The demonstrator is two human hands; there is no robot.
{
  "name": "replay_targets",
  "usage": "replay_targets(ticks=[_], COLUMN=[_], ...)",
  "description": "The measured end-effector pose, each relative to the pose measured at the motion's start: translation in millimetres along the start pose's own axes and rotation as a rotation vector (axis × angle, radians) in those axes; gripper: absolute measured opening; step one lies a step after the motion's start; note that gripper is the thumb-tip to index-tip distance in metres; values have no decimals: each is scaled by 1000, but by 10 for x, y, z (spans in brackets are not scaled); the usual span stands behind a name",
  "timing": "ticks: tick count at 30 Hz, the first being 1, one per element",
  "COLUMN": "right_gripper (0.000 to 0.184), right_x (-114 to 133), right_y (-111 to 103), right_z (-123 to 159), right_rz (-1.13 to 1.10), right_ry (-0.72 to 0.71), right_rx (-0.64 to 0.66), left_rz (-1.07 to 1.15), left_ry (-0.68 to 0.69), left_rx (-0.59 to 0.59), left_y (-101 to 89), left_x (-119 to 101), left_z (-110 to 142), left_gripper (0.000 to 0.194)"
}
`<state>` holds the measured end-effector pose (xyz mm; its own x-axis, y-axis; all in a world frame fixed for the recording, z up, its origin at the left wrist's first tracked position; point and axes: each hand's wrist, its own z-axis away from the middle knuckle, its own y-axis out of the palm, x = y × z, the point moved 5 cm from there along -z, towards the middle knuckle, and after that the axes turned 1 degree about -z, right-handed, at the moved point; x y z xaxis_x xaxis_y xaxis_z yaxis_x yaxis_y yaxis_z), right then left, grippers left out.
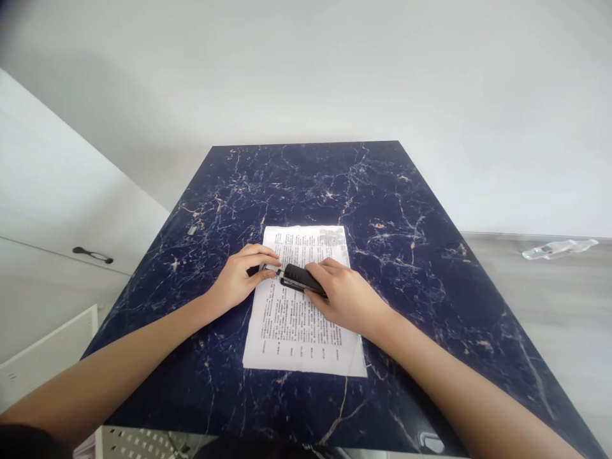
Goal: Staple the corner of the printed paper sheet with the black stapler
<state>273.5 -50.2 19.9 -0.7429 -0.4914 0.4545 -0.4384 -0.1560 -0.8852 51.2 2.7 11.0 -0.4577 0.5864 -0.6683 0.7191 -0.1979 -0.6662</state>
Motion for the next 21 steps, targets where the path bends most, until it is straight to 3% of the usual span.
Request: replay_targets(ticks=[5,21], right_gripper=[26,26], right_x=[11,3], right_y=[-7,4], right_z=[3,-7], right_rz=[-11,-31], right_ry=[-14,-22], right_rx=[6,0], left_rz=[69,86], left_ry=[-88,-110], left_rx=[101,122], left_y=[28,24], left_x=[20,17], left_z=[-23,9], left_gripper=[14,18])
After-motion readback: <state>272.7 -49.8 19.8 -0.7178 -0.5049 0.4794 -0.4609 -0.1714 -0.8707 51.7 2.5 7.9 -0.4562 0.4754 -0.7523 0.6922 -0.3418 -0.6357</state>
